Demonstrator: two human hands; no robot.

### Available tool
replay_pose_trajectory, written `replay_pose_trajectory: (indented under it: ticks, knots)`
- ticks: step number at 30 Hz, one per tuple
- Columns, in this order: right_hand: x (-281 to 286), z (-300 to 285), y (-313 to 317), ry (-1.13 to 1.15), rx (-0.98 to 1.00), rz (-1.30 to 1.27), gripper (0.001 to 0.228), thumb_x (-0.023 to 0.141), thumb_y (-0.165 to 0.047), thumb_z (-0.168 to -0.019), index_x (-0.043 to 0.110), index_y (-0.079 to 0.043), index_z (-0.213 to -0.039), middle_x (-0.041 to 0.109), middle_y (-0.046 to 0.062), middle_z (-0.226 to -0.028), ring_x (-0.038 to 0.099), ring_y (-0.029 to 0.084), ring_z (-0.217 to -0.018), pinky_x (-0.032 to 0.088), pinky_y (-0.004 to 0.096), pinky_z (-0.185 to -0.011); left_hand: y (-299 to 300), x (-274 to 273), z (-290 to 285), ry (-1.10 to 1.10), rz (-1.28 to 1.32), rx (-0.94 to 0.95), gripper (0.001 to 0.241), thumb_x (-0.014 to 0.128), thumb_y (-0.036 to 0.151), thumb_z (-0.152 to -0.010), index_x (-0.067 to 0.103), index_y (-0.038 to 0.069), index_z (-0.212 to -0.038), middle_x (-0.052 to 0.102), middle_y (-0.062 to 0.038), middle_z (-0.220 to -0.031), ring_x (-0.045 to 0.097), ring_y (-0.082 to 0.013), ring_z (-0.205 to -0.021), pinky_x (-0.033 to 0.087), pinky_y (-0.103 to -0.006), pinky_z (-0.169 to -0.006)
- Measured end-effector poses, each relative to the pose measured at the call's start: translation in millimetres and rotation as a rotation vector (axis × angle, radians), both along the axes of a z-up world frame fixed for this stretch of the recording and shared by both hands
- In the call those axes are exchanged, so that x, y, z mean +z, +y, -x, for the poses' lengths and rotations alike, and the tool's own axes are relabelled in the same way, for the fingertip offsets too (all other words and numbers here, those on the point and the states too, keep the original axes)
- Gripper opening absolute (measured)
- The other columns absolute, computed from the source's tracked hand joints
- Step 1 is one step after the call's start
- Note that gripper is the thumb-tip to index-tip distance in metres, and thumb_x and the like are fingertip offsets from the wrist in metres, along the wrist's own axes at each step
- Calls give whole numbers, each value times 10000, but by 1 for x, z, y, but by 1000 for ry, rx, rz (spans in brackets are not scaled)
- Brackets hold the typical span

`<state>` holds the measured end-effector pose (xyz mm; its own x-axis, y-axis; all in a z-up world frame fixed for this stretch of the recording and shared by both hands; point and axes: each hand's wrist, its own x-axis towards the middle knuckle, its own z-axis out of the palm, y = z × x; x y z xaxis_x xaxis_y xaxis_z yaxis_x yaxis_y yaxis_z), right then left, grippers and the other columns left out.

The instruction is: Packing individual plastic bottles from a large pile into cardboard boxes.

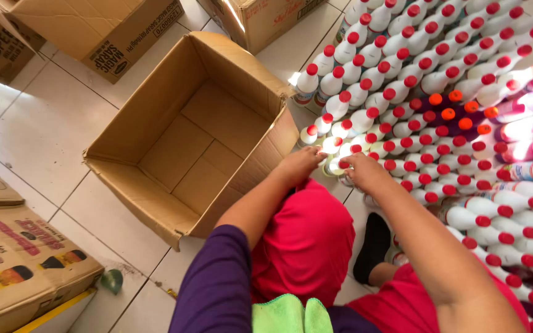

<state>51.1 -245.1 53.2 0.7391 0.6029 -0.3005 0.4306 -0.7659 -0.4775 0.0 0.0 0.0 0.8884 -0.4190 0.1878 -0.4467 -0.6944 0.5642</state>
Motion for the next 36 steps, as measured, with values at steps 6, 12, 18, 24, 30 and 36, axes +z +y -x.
replay_pose_trajectory:
  ticks: [6, 12, 18, 24, 30, 36]
  knots:
    - [-17, -22, 19, 35, -91, 107, 463, 741, -141, -840, 694, -159, -1300, 681, 189, -1173, 666, 388, -1075, 533, 466, -919, -33, -21, -39, 345, -228, 43, 286, 516, 117, -980, 669, 121, -1222, 657, -153, -1196, 677, -337, -1103, 555, -455, -901]
    - [-56, -29, 21, 109, 7, 220, 489, 769, -141, -784, 713, -169, -1269, 714, 169, -1118, 701, 367, -1054, 561, 462, -922, -39, -85, -50, 321, -173, -29, 237, 521, 112, -967, 674, 82, -1145, 668, -170, -1191, 692, -355, -1084, 565, -443, -887]
    - [-56, -8, 31, -109, 142, 228, 170, 589, -169, -997, 686, -73, -1099, 660, 163, -1111, 680, 406, -1002, 540, 542, -853, -26, -28, -29, 391, -303, -50, 216, 534, 103, -934, 703, 81, -1066, 723, -146, -1101, 718, -337, -1058, 578, -455, -868]
    - [54, -10, 70, 28, 287, 180, 271, 599, -102, -899, 757, -96, -1118, 735, 187, -1035, 724, 358, -980, 578, 454, -857, 21, 52, -6, 423, -83, 111, 234, 575, 174, -873, 739, 92, -1017, 742, -173, -991, 731, -367, -937, 580, -466, -781]
    - [217, -11, 132, 77, 316, 229, 372, 730, -92, -842, 734, -144, -1211, 750, 122, -1062, 742, 295, -935, 581, 411, -853, 106, 290, 40, 479, -60, 259, 262, 621, 38, -833, 588, -69, -1070, 719, -249, -866, 755, -373, -858, 598, -474, -750]
    - [266, -33, 195, -30, 342, 41, 386, 758, -94, -818, 737, -115, -1203, 730, 124, -1093, 717, 301, -973, 573, 396, -883, 178, 285, 34, 201, 27, 445, 139, 617, 19, -858, 692, 0, -973, 697, -254, -925, 690, -438, -931, 568, -506, -788]
